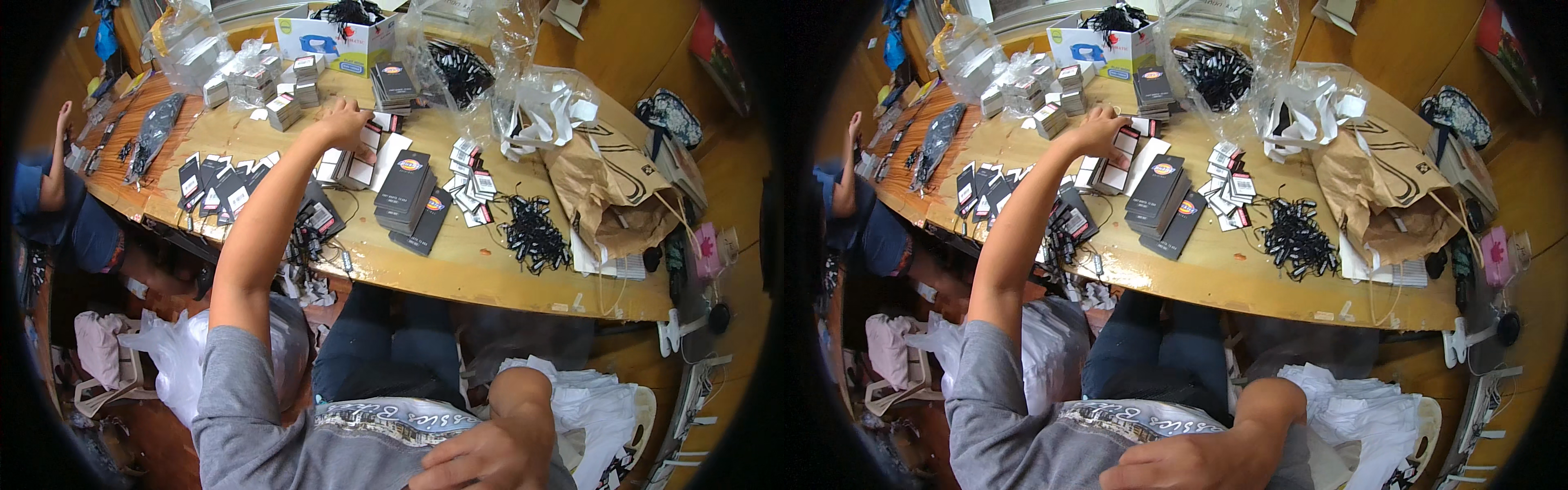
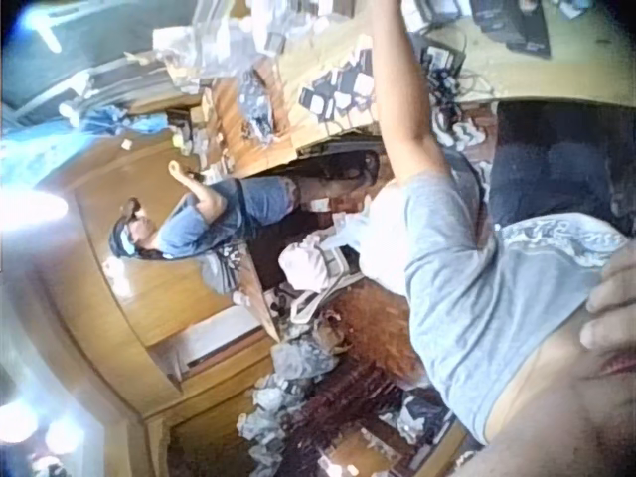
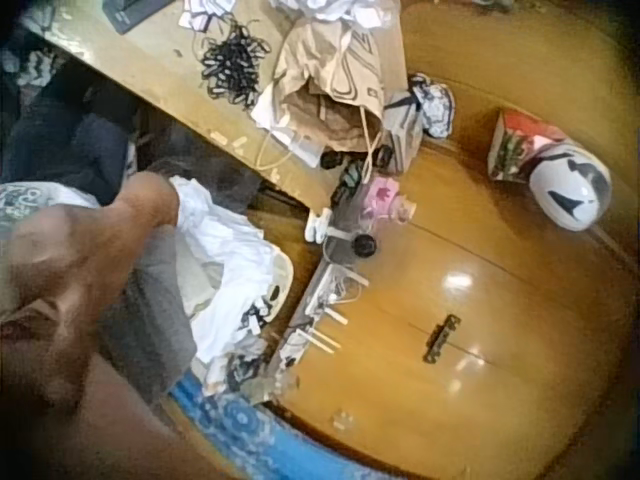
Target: The person sits at a cluttered table and repeatedly picks up small black rectangular tags and black plastic fasteners. They thread the fasteners through the tags and place the assembled items into a pile on the table.
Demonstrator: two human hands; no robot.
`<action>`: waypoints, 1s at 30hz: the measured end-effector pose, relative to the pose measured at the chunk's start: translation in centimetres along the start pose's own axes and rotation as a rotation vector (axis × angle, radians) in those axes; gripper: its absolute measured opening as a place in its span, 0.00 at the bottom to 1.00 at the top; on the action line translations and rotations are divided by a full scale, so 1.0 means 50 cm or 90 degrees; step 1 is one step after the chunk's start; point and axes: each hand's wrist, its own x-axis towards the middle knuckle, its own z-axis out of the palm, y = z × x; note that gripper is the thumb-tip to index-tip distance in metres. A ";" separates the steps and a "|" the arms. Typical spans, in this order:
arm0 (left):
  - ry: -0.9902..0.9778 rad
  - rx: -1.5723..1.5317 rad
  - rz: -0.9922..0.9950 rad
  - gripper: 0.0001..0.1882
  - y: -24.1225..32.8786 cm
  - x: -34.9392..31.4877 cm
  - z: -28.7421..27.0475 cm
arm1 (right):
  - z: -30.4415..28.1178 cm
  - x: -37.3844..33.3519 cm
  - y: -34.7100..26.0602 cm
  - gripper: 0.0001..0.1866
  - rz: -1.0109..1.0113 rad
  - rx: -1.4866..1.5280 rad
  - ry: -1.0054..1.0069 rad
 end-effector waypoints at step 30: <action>0.251 -0.845 -0.019 0.09 0.143 -0.082 -0.068 | -0.437 0.074 0.251 0.04 0.412 -0.398 0.370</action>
